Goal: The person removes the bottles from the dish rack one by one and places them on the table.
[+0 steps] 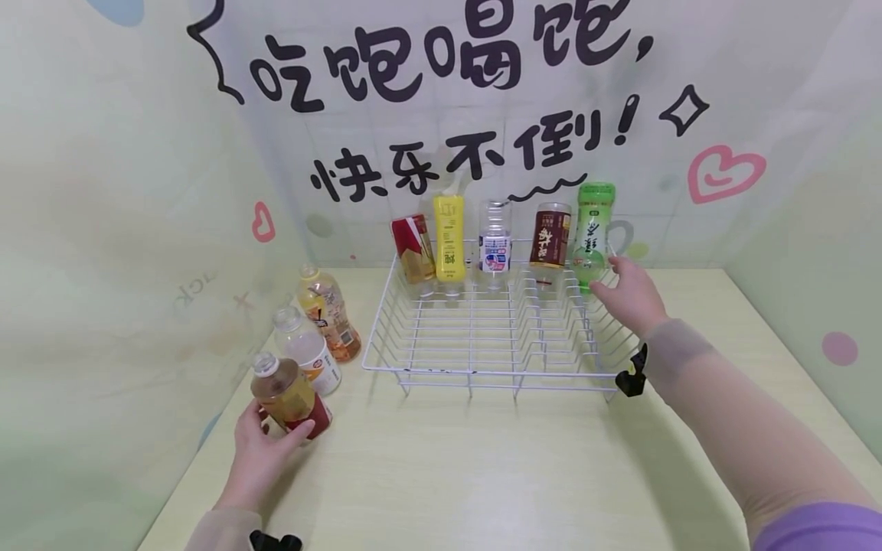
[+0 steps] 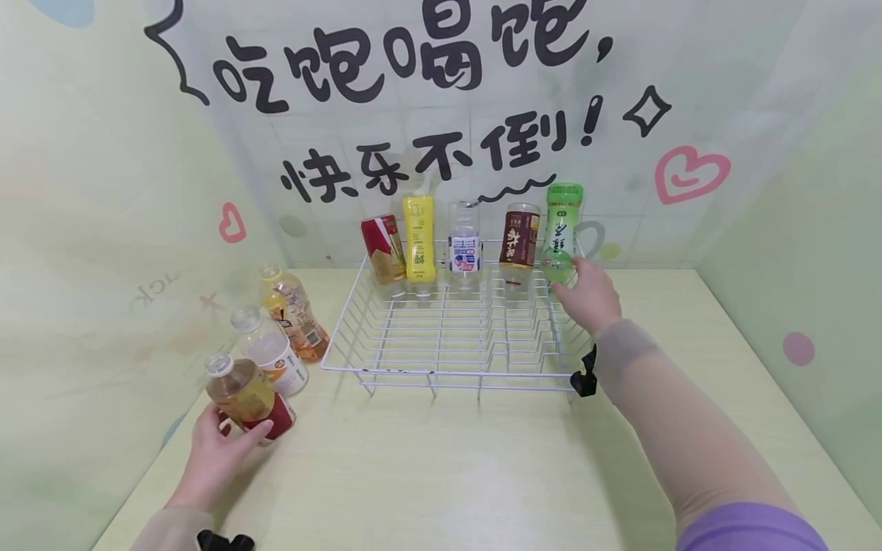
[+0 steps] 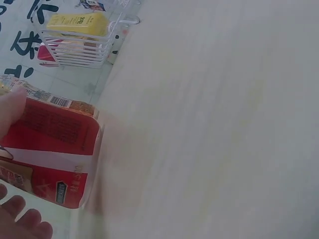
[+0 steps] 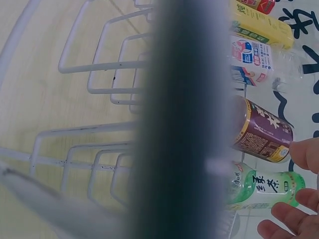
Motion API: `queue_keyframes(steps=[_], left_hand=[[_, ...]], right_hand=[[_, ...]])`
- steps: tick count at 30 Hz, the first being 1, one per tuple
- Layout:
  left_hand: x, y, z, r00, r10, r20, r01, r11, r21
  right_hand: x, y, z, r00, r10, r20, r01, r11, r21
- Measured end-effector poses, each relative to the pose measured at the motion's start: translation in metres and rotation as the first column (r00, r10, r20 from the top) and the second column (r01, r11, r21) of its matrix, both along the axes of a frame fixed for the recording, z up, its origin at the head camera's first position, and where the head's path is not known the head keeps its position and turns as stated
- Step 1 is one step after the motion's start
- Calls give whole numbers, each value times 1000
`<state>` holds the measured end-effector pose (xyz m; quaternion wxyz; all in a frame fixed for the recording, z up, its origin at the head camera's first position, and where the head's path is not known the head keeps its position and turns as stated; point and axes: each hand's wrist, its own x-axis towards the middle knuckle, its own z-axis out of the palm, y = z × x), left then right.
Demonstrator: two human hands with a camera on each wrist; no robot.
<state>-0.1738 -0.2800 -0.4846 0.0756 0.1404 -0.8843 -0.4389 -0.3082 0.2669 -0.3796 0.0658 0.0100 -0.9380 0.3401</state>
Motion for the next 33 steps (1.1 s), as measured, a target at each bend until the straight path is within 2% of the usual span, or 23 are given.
queue_keyframes(steps=[2,5,7,8,9,10,11,12,14,15,16,18,20,21,23,26,28,31,33], left_hand=[[4,0,3,999,12,-29,-13,999,-33],[13,-2,9,990,27,-141,-38,996,-78],[19,-2,12,968,40,-247,-68,992,-108],[23,-2,14,948,35,-318,-78,989,-125],[25,-2,16,918,17,-395,-82,986,-146],[27,-2,18,878,-10,-479,-81,982,-169],[29,0,21,832,-47,-553,-77,977,-198],[30,3,23,778,-101,-621,-61,970,-234],[31,12,30,677,-232,-699,-6,948,-320],[31,19,33,649,-293,-703,34,933,-358],[30,26,37,632,-345,-694,74,918,-389],[28,43,43,654,-422,-628,169,891,-422],[23,59,47,707,-464,-534,256,871,-419],[19,66,48,740,-471,-480,290,868,-404],[12,78,49,796,-468,-384,331,867,-372],[-2,90,48,850,-452,-271,353,870,-345],[-12,96,47,868,-446,-218,354,864,-358],[-24,102,47,880,-445,-167,355,849,-392],[-30,106,47,880,-448,-156,355,841,-409]], right_hand=[[0,0,0,1000,-1,-1,1,1000,-1],[-1,0,0,1000,-5,0,5,1000,0],[-1,-1,1,1000,-9,3,9,1000,1],[-1,-1,1,1000,-11,6,11,1000,1],[-1,-1,1,1000,-12,10,12,1000,1],[-1,-2,2,1000,-12,10,12,1000,0],[0,-2,3,1000,-10,10,10,1000,-2],[0,-2,4,1000,-9,11,9,1000,-1],[0,-3,6,1000,-6,9,6,1000,2],[0,-2,6,1000,-3,9,3,1000,4],[0,-3,7,1000,-1,6,1,1000,5],[0,-3,9,1000,2,6,-2,1000,10],[-1,-2,10,1000,4,11,-4,1000,12],[-1,-2,11,1000,5,13,-6,1000,14],[-2,-2,13,1000,11,12,-11,1000,17],[-5,-3,15,1000,15,9,-15,1000,23],[-7,-5,17,1000,16,6,-16,1000,23],[-10,-7,20,1000,9,15,-9,1000,23],[-11,-7,22,1000,2,25,-3,1000,19]])
